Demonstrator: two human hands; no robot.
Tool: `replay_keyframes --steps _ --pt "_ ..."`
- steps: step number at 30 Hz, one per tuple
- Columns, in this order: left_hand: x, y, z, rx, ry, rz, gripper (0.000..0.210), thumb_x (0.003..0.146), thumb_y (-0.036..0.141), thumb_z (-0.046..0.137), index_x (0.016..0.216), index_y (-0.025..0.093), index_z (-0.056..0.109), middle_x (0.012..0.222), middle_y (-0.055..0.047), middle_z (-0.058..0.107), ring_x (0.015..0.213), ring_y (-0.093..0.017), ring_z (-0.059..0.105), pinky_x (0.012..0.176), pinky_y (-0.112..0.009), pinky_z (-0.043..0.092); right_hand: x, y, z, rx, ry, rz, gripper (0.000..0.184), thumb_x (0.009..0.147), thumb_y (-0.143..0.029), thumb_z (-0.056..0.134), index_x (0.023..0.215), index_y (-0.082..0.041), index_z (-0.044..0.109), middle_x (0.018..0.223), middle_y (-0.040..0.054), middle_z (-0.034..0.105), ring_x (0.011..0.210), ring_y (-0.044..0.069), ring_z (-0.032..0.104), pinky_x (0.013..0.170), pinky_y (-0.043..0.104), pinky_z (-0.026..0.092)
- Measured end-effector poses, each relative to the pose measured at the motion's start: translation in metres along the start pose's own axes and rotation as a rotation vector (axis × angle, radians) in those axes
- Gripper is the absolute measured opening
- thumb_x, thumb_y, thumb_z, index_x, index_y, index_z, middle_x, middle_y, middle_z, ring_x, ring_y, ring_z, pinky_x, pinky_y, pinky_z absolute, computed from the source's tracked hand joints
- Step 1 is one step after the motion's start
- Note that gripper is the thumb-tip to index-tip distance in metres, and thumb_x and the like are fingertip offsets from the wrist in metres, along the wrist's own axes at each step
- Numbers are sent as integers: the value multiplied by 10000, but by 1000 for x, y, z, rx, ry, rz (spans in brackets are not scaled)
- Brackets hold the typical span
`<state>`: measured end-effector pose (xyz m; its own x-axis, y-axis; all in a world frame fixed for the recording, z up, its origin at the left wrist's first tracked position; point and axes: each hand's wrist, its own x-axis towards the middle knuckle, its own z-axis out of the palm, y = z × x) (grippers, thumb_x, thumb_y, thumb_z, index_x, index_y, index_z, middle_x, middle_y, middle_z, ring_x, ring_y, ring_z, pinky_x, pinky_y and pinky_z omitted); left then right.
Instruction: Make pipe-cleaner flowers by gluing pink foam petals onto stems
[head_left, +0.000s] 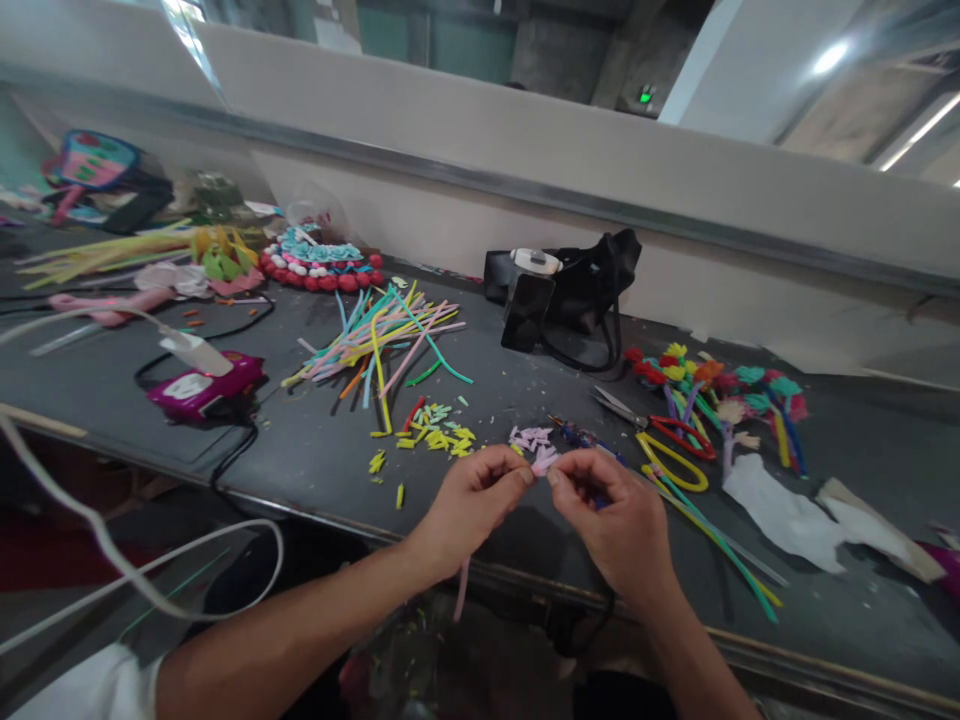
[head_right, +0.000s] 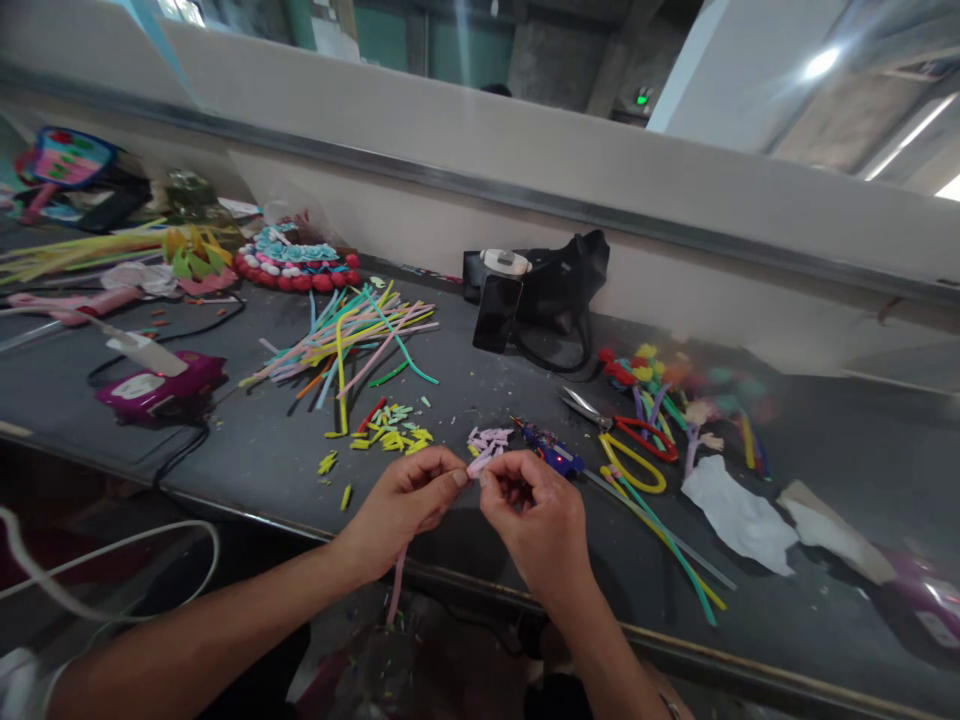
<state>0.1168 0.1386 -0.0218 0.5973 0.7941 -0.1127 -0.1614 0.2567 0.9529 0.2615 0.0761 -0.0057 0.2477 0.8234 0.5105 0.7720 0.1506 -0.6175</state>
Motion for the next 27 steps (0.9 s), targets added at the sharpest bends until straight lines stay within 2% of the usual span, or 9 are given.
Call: replay_keyframes --steps 11,19,27 --pt "2 -1 -2 65 -6 50 222 799 348 642 713 158 567 560 68 376 471 -48 272 452 -205 184 -2 -2 1 -7 13 1 104 793 -209 589 707 -209 646 565 -42 606 455 85 495 472 195 420" --pt "1 -1 -1 51 -11 52 224 796 350 649 719 156 566 565 69 375 469 -48 265 451 -208 182 -4 3 -5 124 -18 164 142 828 -312 616 890 -203 683 750 23 698 613 134 617 504 220 465" --pt "0 0 -2 35 -18 56 239 807 366 646 734 152 571 545 78 367 467 -47 263 455 -206 181 -5 5 -8 130 -75 148 160 805 -286 639 939 -201 661 708 -2 631 566 114 553 487 214 443"
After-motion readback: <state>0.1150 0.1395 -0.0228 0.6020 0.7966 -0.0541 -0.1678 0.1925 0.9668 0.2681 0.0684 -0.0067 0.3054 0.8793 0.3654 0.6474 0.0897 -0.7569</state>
